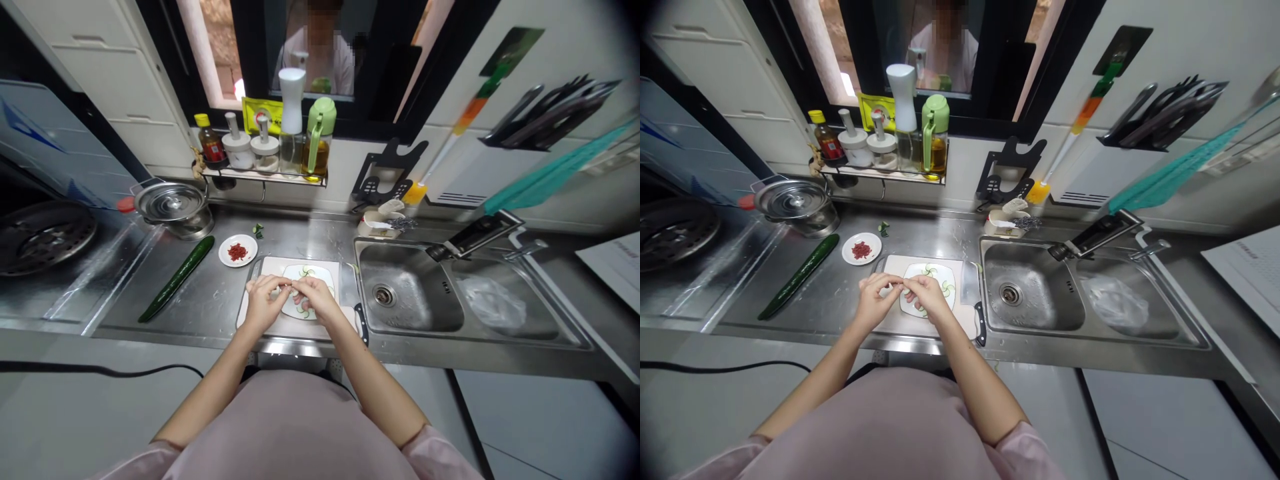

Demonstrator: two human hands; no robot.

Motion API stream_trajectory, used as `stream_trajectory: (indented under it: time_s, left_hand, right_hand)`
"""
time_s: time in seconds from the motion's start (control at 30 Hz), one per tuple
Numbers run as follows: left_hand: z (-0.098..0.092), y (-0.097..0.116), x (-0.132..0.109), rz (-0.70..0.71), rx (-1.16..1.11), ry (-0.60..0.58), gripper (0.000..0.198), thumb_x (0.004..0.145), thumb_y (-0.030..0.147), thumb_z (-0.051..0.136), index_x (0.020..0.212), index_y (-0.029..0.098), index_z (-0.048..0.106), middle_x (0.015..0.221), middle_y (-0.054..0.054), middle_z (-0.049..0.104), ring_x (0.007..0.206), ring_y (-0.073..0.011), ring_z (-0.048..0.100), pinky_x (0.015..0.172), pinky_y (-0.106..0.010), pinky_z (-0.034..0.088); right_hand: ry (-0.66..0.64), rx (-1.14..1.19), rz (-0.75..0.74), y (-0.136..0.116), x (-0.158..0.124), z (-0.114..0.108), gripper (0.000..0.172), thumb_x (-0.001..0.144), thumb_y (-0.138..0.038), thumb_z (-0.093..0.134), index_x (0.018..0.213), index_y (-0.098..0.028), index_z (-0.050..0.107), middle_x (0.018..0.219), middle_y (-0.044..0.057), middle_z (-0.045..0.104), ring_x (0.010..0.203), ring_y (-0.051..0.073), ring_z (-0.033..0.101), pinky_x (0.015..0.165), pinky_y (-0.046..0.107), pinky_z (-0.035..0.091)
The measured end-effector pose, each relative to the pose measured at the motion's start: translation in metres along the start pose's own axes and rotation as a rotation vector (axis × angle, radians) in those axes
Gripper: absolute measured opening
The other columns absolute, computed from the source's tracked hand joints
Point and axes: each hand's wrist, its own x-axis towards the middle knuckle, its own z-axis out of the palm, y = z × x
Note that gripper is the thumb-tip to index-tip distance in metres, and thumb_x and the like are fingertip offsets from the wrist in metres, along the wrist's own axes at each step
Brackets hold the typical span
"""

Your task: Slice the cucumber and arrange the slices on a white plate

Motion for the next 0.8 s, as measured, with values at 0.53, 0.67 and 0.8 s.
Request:
stream_trajectory:
  time_s: [0.53,0.67,0.8]
  left_hand:
    - [0.002,-0.021,-0.005,-0.414,-0.652,-0.309,0.04,0.069,0.037,0.075,0.103,0.016,0.069,0.076,-0.001,0.066,0.074,-0.014,0.06,0.079,-0.028,0.045]
    - [0.002,-0.028,-0.014,-0.47,-0.626,-0.367,0.037,0.067,0.036,0.076,0.098,0.017,0.071,0.079,-0.003,0.069,0.075,-0.0153,0.061,0.077,-0.029,0.046]
    - [0.003,-0.034,-0.02,-0.481,-0.606,-0.343,0.03,0.067,0.036,0.076,0.09,0.017,0.069,0.073,-0.001,0.066,0.071,-0.0141,0.061,0.074,-0.027,0.046]
  right_hand:
    - [-0.09,-0.188,-0.136,0.019,-0.012,-0.007,0.021,0.07,-0.037,0.067,0.066,-0.018,0.058,0.059,-0.003,0.058,0.055,0.01,0.054,0.052,0.021,0.041]
    - [-0.112,-0.2,-0.058,0.032,-0.015,-0.008,0.021,0.071,-0.037,0.067,0.068,-0.018,0.059,0.059,-0.002,0.06,0.054,0.009,0.054,0.047,0.019,0.038]
    - [-0.139,-0.191,0.046,0.042,-0.016,-0.011,0.026,0.072,-0.042,0.068,0.072,-0.018,0.058,0.06,-0.001,0.062,0.052,0.01,0.057,0.041,0.017,0.034]
